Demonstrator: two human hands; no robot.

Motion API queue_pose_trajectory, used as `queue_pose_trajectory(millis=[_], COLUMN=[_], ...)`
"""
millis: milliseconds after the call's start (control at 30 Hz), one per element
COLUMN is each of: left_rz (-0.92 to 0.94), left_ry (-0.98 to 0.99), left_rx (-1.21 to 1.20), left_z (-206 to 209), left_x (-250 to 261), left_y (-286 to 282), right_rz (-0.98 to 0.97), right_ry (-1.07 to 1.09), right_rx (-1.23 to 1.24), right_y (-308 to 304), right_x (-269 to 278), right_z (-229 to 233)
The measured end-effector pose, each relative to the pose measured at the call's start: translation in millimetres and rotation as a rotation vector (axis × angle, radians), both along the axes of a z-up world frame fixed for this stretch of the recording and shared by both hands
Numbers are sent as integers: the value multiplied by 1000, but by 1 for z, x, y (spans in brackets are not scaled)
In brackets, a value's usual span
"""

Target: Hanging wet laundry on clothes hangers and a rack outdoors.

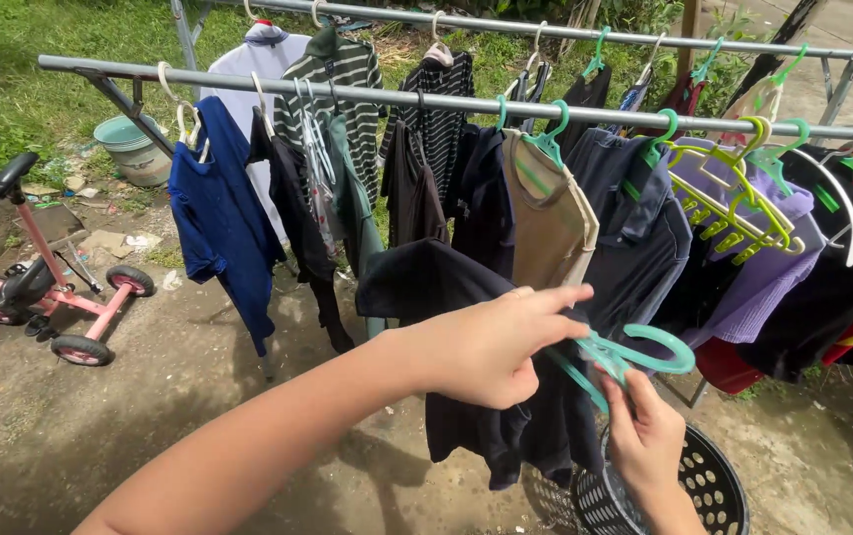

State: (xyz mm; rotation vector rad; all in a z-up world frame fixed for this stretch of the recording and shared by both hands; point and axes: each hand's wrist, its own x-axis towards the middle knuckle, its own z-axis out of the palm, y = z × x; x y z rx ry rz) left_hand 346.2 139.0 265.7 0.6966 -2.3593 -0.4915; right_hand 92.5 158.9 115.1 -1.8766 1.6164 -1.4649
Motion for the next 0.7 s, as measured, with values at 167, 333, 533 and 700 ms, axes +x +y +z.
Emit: queue_pose_trajectory(millis=[167,333,533,700], left_rz=[-95,127,308,383], left_ry=[-170,-245,17,59], left_rx=[-444,-648,-703,-668], left_z=[41,44,66,83], left_x=[17,10,30,69], left_y=[-28,-66,-65,-52], right_rz=[46,-151,-302,100], right_ry=[-193,-267,388,462], right_rx=[-167,-178,-582,-219], right_y=[-18,-24,-29,-56], right_x=[-33,-4,63,88], right_z=[-37,23,26,15])
